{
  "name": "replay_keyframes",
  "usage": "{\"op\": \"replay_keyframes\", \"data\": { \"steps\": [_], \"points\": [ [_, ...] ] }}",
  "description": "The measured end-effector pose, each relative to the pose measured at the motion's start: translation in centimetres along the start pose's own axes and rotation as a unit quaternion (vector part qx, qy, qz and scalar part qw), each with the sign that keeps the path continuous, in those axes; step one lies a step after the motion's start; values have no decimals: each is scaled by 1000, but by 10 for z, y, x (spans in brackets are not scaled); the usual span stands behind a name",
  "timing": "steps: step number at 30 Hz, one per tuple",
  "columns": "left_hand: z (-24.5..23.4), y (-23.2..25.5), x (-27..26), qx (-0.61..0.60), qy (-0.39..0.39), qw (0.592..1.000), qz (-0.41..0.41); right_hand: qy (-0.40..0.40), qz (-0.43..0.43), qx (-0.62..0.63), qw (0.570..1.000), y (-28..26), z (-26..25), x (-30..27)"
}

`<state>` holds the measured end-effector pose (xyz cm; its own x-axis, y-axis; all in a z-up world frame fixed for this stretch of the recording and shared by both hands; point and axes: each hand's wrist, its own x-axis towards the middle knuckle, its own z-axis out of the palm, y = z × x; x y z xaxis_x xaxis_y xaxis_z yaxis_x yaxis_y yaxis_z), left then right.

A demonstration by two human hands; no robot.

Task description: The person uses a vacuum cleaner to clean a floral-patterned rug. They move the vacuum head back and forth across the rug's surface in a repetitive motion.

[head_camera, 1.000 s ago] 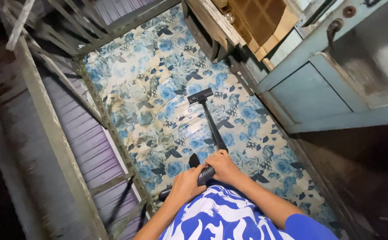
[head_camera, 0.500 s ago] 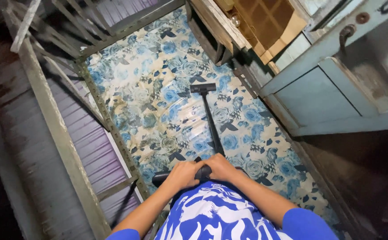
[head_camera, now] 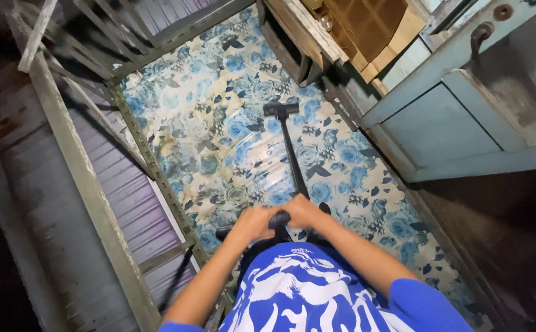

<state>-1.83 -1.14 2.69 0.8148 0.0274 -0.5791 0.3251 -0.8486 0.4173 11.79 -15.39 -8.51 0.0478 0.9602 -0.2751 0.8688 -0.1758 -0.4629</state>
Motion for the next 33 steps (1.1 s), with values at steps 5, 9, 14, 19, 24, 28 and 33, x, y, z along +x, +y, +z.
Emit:
{"op": "replay_keyframes", "data": {
  "steps": [5, 9, 14, 19, 24, 28, 33],
  "points": [
    [17, 20, -53, -51, -33, 998, 16, 1, -38, 128, 991, -55, -24, -51],
    [33, 16, -44, -85, 23, 994, 62, 38, -89, 106, 990, -39, -1, -49],
    [30, -8, 17, -36, 4, 999, 1, -13, -16, -11, 1000, 6, 3, -8],
    [38, -43, 73, -2, 29, 1000, -11, 4, 11, -6, 1000, 55, 18, 33],
    [33, -36, 56, 5, 0, 1000, -11, -24, 22, 1, 999, 30, 7, 23],
    [27, 4, -9, -5, -39, 999, -14, -71, 29, -14, 997, -28, -4, -17],
    [30, 13, -47, -72, -76, 994, -23, -63, -18, 98, 993, -72, -38, -54]
  ]
}}
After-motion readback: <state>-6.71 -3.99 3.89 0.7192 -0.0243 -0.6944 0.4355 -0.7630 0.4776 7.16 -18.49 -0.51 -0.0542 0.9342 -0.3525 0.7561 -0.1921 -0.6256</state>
